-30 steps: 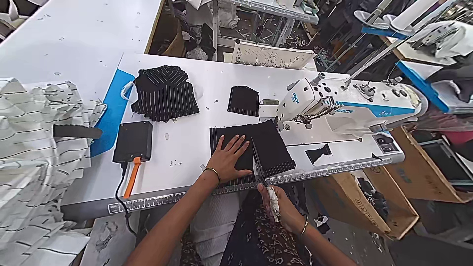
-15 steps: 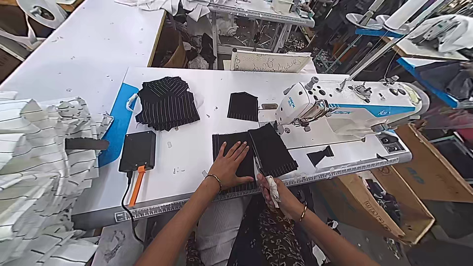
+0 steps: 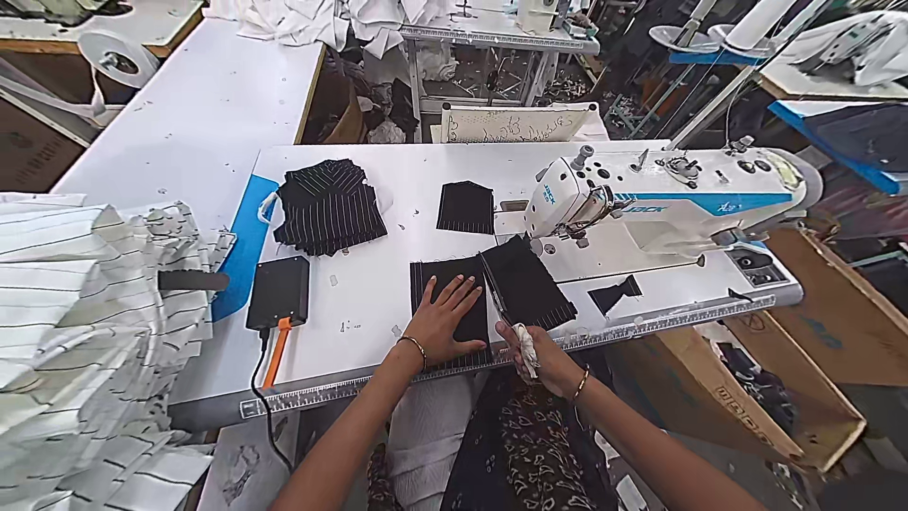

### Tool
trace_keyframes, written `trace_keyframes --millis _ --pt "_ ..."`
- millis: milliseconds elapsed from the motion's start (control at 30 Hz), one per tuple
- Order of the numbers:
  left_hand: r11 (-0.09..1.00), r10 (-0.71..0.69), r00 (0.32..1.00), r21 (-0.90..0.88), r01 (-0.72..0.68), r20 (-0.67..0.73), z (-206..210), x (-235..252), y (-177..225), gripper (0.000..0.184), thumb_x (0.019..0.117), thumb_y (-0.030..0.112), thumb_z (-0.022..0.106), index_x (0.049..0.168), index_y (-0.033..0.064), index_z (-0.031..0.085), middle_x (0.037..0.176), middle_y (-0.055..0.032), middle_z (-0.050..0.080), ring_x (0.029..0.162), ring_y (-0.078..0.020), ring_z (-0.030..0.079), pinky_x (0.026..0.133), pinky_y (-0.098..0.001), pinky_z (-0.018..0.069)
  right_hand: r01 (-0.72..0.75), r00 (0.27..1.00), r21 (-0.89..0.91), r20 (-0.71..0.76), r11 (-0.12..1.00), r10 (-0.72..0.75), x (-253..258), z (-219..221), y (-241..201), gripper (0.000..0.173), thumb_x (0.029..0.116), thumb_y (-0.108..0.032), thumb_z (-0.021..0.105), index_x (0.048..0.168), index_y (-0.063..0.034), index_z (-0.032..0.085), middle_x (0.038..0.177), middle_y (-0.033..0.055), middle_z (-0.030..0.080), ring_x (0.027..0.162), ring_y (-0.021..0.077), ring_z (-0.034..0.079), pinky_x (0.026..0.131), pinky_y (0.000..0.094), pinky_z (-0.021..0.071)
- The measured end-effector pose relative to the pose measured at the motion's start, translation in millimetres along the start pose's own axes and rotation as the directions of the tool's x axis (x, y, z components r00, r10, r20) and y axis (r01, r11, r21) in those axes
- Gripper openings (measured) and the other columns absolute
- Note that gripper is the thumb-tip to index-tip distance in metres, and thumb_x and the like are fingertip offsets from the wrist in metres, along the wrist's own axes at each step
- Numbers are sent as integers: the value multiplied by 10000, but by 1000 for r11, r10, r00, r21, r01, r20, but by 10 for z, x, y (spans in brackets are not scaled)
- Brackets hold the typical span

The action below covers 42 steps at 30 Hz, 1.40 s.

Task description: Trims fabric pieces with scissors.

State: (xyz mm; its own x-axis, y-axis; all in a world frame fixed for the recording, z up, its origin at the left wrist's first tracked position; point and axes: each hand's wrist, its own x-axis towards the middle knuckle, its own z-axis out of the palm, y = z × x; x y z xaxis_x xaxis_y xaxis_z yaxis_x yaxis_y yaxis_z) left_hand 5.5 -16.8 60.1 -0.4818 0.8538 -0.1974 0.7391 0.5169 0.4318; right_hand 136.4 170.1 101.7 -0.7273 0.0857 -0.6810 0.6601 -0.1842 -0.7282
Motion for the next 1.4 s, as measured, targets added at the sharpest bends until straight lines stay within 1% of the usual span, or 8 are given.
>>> trace_keyframes --millis 267,367,500,633,733,867,1033,1400 --pt "987 -34 995 -163 17 -97 -56 -145 142 420 1088 343 389 1290 119 681 1513 -40 551 1498 -274 382 1195 -695 58 12 1000 129 -2 992 -12 -393 -225 378 378 1095 -328 483 777 -134 544 556 -70 480 435 17 466 425 167 413" --pt "974 -92 991 -217 70 -95 -63 -32 258 349 1075 223 423 1229 63 692 1485 -67 572 1488 -270 399 1206 -682 70 25 1000 143 -9 989 -24 -551 -298 554 392 1096 -329 467 762 -139 542 552 -69 478 426 18 458 412 166 401" --pt "980 -54 941 -198 -14 -333 189 121 324 259 1016 128 509 1148 74 725 1344 -134 652 1389 -357 510 1162 -729 168 85 994 233 41 969 -97 -677 -440 744 377 1052 -432 504 828 -138 573 576 -64 514 436 19 491 417 165 429" --pt "971 -156 896 -229 63 -416 223 165 312 312 1005 283 612 1184 52 719 1304 -188 665 1321 -392 567 1166 -712 210 52 995 136 81 989 -63 -899 -568 772 326 1011 -448 550 851 -165 578 581 -90 527 448 5 510 431 154 441" --pt "920 -378 843 -254 298 -382 164 207 328 747 935 540 657 1451 14 534 1526 -250 469 1474 -427 374 1197 -701 134 5 998 12 63 1000 -6 -999 -643 747 256 1017 -374 554 864 -168 568 587 -99 533 463 2 517 451 155 451" --pt "875 -483 860 -125 467 -166 90 281 317 1127 882 807 481 1637 38 154 1718 -154 102 1595 -325 50 1222 -656 -22 -26 997 -114 69 993 34 -979 -759 734 259 1002 -383 594 854 -173 560 579 -101 528 467 9 519 458 168 450" --pt "953 -303 952 -16 303 -45 101 154 233 1069 885 850 379 1662 164 119 1736 -31 65 1601 -244 17 1223 -647 -49 -82 989 -332 91 940 119 -902 -821 687 286 974 -388 681 887 -147 555 594 -89 507 492 17 500 507 187 441" --pt "969 -247 968 -1 247 -47 141 53 193 1034 868 881 336 1661 244 155 1737 -17 59 1600 -237 17 1222 -648 -42 -35 995 -529 58 848 78 -645 -606 616 424 937 -539 673 874 -139 548 639 -70 476 552 38 482 565 236 419"
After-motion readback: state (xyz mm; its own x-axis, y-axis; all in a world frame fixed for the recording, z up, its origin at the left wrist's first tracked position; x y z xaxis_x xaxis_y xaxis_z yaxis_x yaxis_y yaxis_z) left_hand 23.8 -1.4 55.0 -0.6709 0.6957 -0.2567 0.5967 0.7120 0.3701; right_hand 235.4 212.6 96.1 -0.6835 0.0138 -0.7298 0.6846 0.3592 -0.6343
